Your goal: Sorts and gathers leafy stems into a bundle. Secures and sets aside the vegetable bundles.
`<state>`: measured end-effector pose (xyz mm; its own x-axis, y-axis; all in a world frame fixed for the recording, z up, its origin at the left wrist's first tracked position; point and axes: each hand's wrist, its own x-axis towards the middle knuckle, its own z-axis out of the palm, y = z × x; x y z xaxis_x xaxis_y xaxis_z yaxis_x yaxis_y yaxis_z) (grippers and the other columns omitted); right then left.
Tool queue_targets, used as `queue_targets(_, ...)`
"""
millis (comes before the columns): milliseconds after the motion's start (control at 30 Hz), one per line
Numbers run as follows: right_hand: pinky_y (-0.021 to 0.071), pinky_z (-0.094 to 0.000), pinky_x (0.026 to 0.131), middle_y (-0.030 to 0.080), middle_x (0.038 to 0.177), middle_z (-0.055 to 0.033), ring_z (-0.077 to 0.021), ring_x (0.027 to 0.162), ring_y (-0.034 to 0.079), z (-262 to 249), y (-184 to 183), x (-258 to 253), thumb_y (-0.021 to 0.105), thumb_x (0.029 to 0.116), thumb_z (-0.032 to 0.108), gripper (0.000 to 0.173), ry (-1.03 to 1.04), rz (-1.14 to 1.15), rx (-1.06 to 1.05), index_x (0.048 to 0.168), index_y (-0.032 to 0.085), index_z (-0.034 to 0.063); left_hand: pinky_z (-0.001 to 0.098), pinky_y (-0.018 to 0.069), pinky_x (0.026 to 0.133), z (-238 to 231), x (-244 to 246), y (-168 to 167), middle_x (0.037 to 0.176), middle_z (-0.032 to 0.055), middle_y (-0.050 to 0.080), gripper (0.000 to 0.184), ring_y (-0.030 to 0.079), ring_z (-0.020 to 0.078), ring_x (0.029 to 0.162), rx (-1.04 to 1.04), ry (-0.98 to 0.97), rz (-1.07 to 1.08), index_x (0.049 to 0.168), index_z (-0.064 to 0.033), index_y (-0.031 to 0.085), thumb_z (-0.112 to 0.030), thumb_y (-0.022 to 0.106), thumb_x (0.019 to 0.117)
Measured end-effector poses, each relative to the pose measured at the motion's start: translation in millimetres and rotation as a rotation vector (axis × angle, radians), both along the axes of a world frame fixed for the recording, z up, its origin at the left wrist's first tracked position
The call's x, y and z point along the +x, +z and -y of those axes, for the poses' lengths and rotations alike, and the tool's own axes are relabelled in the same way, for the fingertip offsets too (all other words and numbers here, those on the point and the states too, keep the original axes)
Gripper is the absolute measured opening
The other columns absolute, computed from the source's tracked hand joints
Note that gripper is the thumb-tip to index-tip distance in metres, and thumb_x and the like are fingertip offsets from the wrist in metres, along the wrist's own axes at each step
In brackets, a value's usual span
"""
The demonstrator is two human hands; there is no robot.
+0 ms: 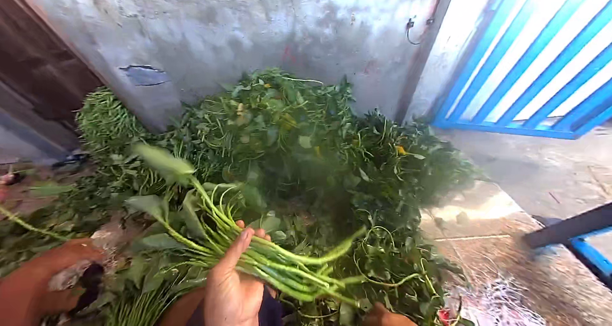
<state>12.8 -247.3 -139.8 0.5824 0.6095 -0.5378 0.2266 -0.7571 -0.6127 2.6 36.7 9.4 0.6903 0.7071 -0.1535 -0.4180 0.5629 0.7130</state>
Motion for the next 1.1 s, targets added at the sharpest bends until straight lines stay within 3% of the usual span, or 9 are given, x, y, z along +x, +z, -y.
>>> queue_targets(67, 0.0520, -0.0719, 0.087, 0.062, 0.133, -0.0286, -0.0524, 0.113, 0.064, -12.4, -15.0, 16.5, 0.061, 0.0987, 0.024, 0.032, -0.098, 0.154, -0.239, 0.124, 0.071, 0.0059, 0.0406, 0.0659, 0.071, 4.9, -0.5, 3.1, 0.085, 0.0152, 0.073, 0.017, 0.076, 0.0260, 0.075, -0.050, -0.059, -0.025, 0.107, 0.0010, 0.059, 0.003, 0.044, 0.1014)
queue_targets(167, 0.0379, -0.0687, 0.107, 0.054, 0.143, -0.0314, -0.0509, 0.136, 0.046, -14.4, -70.1, 51.2, 0.060, 0.0942, 0.003, 0.034, -0.112, 0.310, -0.511, 0.126, 0.067, -0.0054, 0.0439, 0.0659, 0.070, 6.7, 2.0, -0.8, 0.087, 0.0188, 0.073, 0.015, 0.076, 0.0301, 0.075, -0.050, -0.078, -0.056, 0.109, 0.0034, 0.058, 0.006, 0.049, 0.0982)
queue_targets(267, 0.0266, -0.0697, 0.115, 0.062, 0.135, -0.0274, -0.0477, 0.135, 0.049, -3.5, -78.7, 67.6, 0.060, 0.0947, 0.004, 0.032, -0.067, 0.264, -0.575, 0.124, 0.069, -0.0034, 0.0419, 0.0660, 0.069, 6.2, 3.3, -3.9, 0.094, 0.0195, 0.073, 0.015, 0.076, 0.0289, 0.077, 0.017, -0.060, -0.089, 0.109, 0.0059, 0.058, 0.008, 0.051, 0.0970)
queue_targets(367, 0.0424, -0.0654, 0.105, 0.075, 0.106, -0.0210, -0.0407, 0.109, 0.069, 8.6, -31.1, 71.0, 0.051, 0.1035, 0.023, 0.031, -0.310, 0.316, -0.214, 0.115, 0.072, 0.0033, 0.0417, 0.0656, 0.069, 5.2, 1.3, -4.5, 0.096, 0.0211, 0.074, 0.018, 0.076, 0.0294, 0.078, 0.078, -0.066, -0.123, 0.112, 0.0069, 0.057, 0.011, 0.051, 0.0951)
queue_targets(467, 0.0599, -0.0457, 0.074, 0.074, 0.081, -0.0048, -0.0188, 0.073, 0.072, 17.6, -1.9, 74.6, 0.051, 0.1047, 0.027, 0.033, -0.673, 0.366, 0.370, 0.116, 0.075, 0.0066, 0.0433, 0.0657, 0.065, 10.6, 3.3, -4.0, 0.088, 0.0212, 0.074, 0.021, 0.075, 0.0301, 0.072, 0.089, -0.031, -0.217, 0.111, 0.0079, 0.055, 0.015, 0.057, 0.0919)
queue_targets(667, 0.0609, -0.0307, 0.069, 0.073, 0.080, -0.0046, -0.0117, 0.069, 0.070, 6.1, 42.7, 58.2, 0.045, 0.1002, 0.002, 0.035, -0.951, 0.228, 0.920, 0.128, 0.065, -0.0053, 0.0427, 0.0650, 0.064, 22.9, 4.8, -8.3, 0.090, 0.0232, 0.075, 0.025, 0.075, 0.0316, 0.072, 0.078, -0.134, -0.262, 0.114, 0.0089, 0.055, 0.016, 0.059, 0.0899)
queue_targets(733, 0.0632, -0.0348, 0.074, 0.076, 0.088, -0.0101, -0.0171, 0.076, 0.073, -4.7, 50.3, 53.6, 0.046, 0.1015, -0.001, 0.032, -1.045, 0.100, 1.096, 0.128, 0.063, -0.0069, 0.0436, 0.0649, 0.063, 28.4, 4.6, -10.8, 0.089, 0.0235, 0.074, 0.030, 0.075, 0.0324, 0.071, 0.085, -0.162, -0.266, 0.115, 0.0091, 0.053, 0.019, 0.059, 0.0874)
queue_targets(833, 0.0630, -0.0405, 0.086, 0.076, 0.105, -0.0142, -0.0228, 0.094, 0.075, -14.2, 60.2, 47.0, 0.049, 0.0948, -0.008, 0.033, -0.953, 0.075, 1.181, 0.124, 0.065, -0.0066, 0.0429, 0.0646, 0.062, 34.4, 4.9, -16.0, 0.081, 0.0220, 0.074, 0.026, 0.074, 0.0311, 0.066, 0.141, -0.202, -0.278, 0.109, 0.0097, 0.057, 0.019, 0.063, 0.0856)
queue_targets(1100, 0.0612, -0.0407, 0.086, 0.079, 0.096, -0.0053, -0.0188, 0.092, 0.076, -65.2, 65.5, 21.8, 0.065, 0.0961, 0.011, 0.019, -0.541, 1.079, 0.654, 0.108, 0.080, 0.0107, 0.0425, 0.0647, 0.066, 40.6, -0.1, -23.0, 0.082, 0.0222, 0.074, 0.029, 0.074, 0.0310, 0.068, 0.226, -0.383, -0.231, 0.104, 0.0095, 0.059, 0.021, 0.068, 0.0792)
